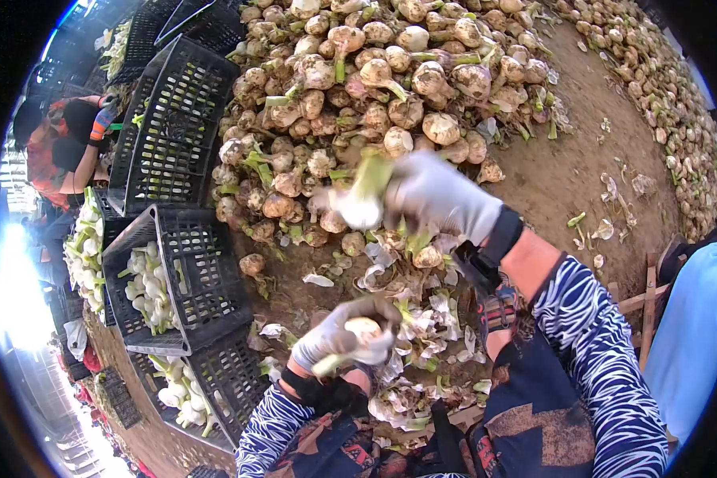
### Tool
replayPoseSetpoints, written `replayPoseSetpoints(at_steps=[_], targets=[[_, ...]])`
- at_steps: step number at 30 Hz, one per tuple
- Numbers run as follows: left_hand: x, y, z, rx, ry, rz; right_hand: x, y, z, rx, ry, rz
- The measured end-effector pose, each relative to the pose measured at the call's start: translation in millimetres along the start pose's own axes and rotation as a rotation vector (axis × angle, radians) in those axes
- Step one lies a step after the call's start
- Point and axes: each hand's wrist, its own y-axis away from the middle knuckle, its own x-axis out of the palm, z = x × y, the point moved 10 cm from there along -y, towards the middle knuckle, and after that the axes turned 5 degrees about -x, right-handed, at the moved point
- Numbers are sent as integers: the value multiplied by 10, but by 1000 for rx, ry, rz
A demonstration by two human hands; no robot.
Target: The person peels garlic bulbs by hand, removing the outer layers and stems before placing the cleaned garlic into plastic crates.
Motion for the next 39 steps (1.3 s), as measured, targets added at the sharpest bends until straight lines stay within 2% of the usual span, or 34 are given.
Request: replayPoseSetpoints(at_steps=[1,2,4,6,7,8,10,11,12,14,15,16,18,19,20,22,23,24,25,26,27,28,30,32,35,38,39], targets=[[-74,9,-58,44,7,-23,260,-150,-56,-294,614,149],[-171,28,-107,89,16,-50,513,2,-43,-212,789,248],[-421,18,-142,222,109,-39,695,154,-188,-166,862,272],[-501,97,-231,298,166,-161,638,241,-77,-304,315,68],[-633,125,-204,291,137,-371,736,261,-133,-240,-1,111],[-661,149,-219,290,94,-449,803,301,12,-244,-28,116],[-731,202,-262,288,2,-601,773,309,-41,-209,110,-70],[-833,135,-196,286,203,-552,741,303,-95,-157,-15,-150],[-834,150,-285,486,318,-503,670,306,-84,-192,31,-229],[-659,175,-487,667,182,-339,550,312,-80,-257,125,-382],[-551,225,-502,643,79,-393,576,342,-20,-316,176,-424],[-450,180,-517,678,125,-392,687,375,79,-412,283,-378],[-734,0,-221,509,341,-372,946,448,262,-606,490,-273],[-800,8,-180,459,422,-528,1074,457,277,-661,505,-204],[-799,45,-227,498,459,-634,1047,439,274,-651,465,-218],[-971,118,-139,529,431,-711,870,396,282,-626,390,-256],[-991,149,-143,539,454,-699,592,352,214,-515,380,-368],[-1022,199,-170,551,477,-686,286,337,111,-346,137,-486],[-1051,248,-197,565,501,-674,12,264,-185,-270,-369,-556],[-1123,338,-196,593,559,-737,-279,319,-233,-99,-340,-674],[-1121,370,-221,588,588,-702,-599,340,-420,-139,-153,-768],[-1119,402,-233,585,619,-670,-637,272,-525,-98,-16,-602],[-1078,356,-250,565,662,-550,104,138,-415,-94,772,-4],[-1051,312,-276,556,645,-489,820,376,-447,-100,968,432],[-1047,351,-305,598,503,-548,948,258,-36,-300,727,182],[-971,466,-437,701,303,-683,795,165,58,-190,45,-10],[-941,501,-475,731,253,-720,806,133,58,-210,-129,-56]])
